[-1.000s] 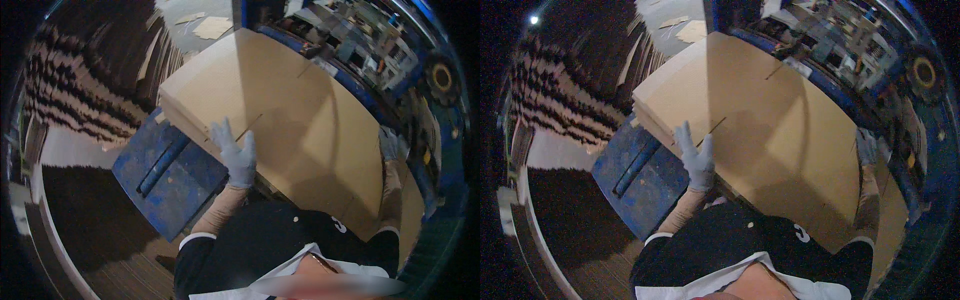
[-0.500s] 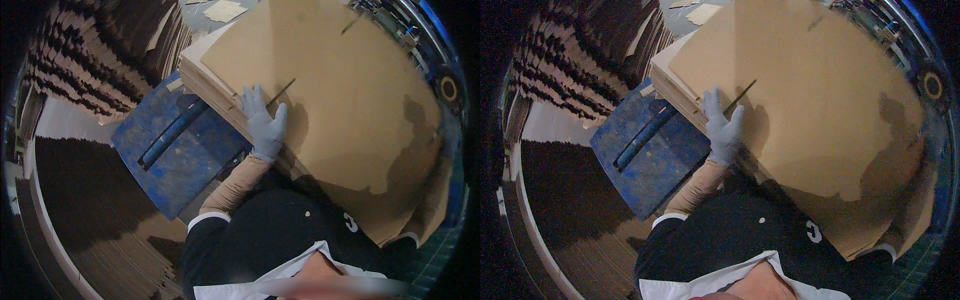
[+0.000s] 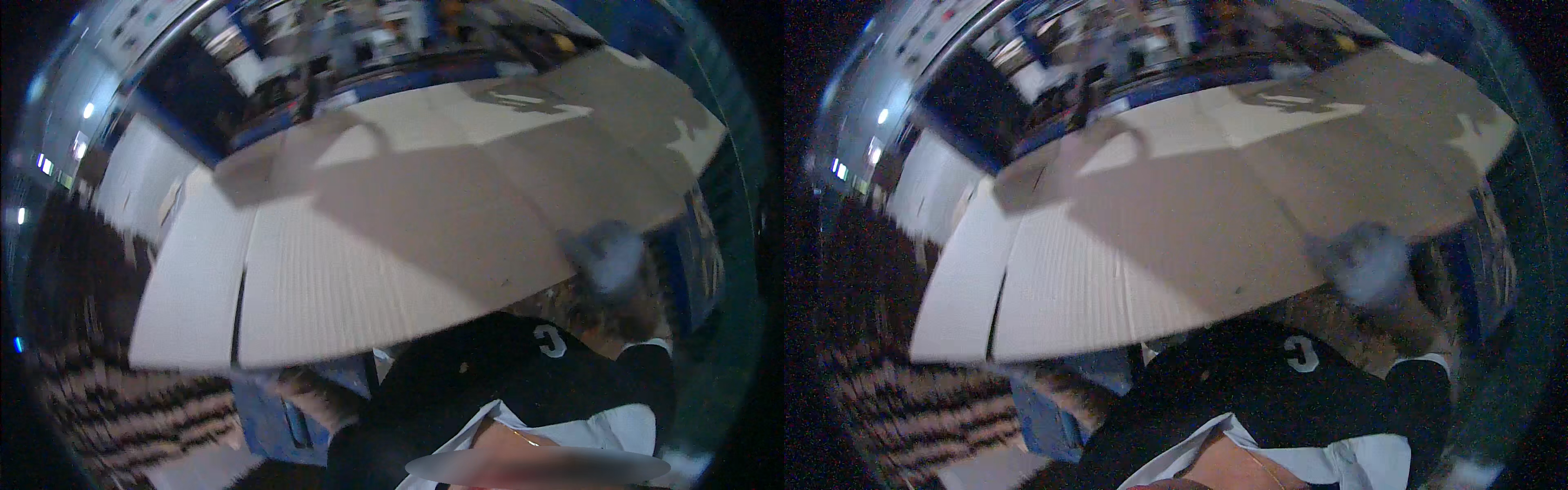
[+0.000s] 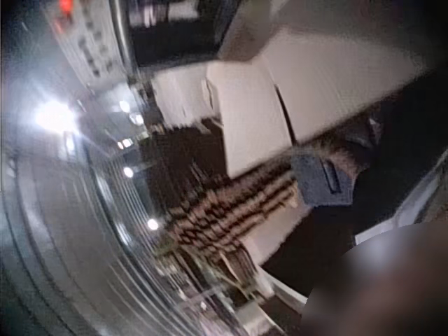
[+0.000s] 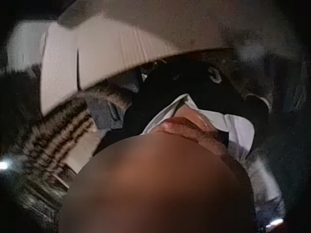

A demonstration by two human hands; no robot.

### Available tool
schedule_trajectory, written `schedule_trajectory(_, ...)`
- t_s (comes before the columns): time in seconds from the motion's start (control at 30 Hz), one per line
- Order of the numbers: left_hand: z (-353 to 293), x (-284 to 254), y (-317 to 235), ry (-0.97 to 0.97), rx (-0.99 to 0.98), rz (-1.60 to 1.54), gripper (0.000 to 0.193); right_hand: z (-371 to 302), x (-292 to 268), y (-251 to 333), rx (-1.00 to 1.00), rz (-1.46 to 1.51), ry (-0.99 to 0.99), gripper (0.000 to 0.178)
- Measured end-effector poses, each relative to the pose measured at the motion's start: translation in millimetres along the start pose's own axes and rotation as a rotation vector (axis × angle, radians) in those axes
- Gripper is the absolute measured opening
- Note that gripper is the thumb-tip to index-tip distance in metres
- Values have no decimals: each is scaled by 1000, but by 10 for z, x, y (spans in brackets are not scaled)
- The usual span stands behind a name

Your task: The person repeatedly picks up flat cardboard sheets from a stack and places them onto a growing pile on a workbench. The hands align each sheet before setting it down, continuing the same pick-and-place cycle throughout the clip.

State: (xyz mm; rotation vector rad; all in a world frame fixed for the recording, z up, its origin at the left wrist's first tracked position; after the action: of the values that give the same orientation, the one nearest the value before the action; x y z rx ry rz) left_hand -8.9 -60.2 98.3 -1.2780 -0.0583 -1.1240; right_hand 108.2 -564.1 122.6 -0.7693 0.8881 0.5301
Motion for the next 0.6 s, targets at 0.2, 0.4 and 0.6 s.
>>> schedule_trajectory(0.2,-69,-663,-295,-421,110,536,61,-1814,533,-513,1206,-17,-789,32)
schedule_trajectory(0.4,258,-857,276,-134,-195,537,46,-2375,1170,-1589,1503,1244,-1265,48)
schedule_trajectory(0.6,133,-360,365,91,-205,543,46,-1675,106,-1409,1352,831,-778,36)
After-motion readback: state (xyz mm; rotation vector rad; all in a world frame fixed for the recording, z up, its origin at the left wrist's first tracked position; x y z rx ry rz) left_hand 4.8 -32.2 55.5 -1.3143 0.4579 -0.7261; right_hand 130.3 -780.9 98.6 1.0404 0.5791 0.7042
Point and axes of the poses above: each hand's wrist, its own z-axis towards the middle knuckle, its own x-axis out of the palm, y = z × x, the point moved 7 cm from there along z, towards the middle knuckle, and after that the axes turned 4 degrees about -x, right-handed, at the moved point
